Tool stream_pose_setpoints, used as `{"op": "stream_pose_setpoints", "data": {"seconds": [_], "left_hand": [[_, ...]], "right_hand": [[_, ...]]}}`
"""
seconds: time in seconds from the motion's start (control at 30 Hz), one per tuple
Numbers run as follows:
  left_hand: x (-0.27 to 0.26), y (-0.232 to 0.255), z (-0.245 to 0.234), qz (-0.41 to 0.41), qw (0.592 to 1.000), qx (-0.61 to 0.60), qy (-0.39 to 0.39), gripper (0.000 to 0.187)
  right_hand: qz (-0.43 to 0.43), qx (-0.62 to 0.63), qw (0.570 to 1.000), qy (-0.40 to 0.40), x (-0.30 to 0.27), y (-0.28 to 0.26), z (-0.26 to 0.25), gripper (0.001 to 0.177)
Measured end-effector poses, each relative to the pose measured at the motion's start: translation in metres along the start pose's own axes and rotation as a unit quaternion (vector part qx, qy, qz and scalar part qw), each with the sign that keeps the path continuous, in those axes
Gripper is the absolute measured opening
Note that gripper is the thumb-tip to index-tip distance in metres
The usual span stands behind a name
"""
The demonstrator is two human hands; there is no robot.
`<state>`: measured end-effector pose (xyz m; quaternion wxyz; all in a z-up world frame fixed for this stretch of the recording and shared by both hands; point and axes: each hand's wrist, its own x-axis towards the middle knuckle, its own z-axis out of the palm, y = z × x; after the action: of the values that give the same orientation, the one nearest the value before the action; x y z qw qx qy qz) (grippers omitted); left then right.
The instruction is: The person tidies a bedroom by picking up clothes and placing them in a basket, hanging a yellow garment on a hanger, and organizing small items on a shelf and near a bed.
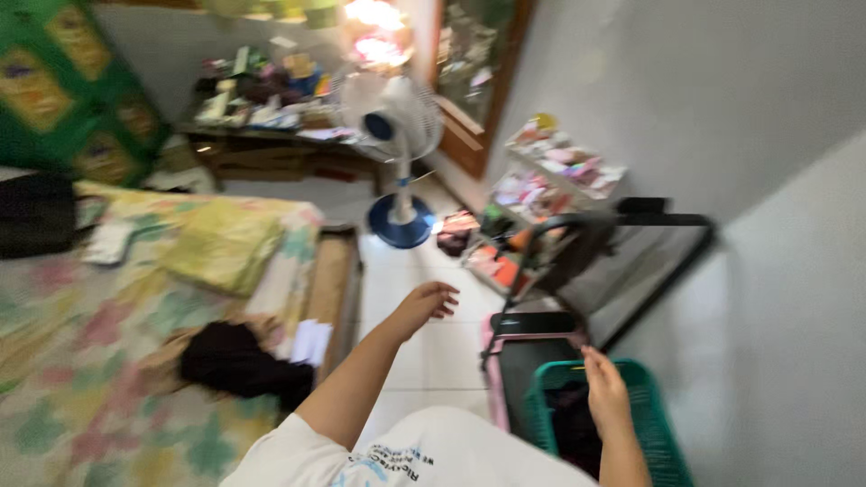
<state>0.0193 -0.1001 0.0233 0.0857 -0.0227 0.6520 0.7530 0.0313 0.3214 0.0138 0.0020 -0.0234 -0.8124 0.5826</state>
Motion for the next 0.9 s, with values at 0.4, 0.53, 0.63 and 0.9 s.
{"op": "stream_pose_setpoints", "data": {"seconds": [0.4, 0.53, 0.63, 0.9], "left_hand": [[-0.201, -0.011, -0.266, 0.003, 0.939, -0.085, 0.332, 0.026], [-0.241, -0.011, -0.292, 0.055, 0.904, -0.113, 0.41, 0.025], [-0.251, -0.015, -0.297, 0.048, 0.873, -0.125, 0.469, 0.025], [-0.238, -0.026, -0.304, 0.063, 0.804, -0.134, 0.576, 0.024]], "right_hand": [[-0.03, 0.037, 0.961, -0.273, 0.041, -0.095, 0.272, 0.035], [-0.046, 0.009, 0.941, -0.335, 0.056, -0.126, 0.32, 0.036], [-0.055, 0.026, 0.923, -0.381, 0.074, -0.143, 0.348, 0.037], [-0.065, 0.026, 0.88, -0.471, 0.176, -0.146, 0.422, 0.036]]}}
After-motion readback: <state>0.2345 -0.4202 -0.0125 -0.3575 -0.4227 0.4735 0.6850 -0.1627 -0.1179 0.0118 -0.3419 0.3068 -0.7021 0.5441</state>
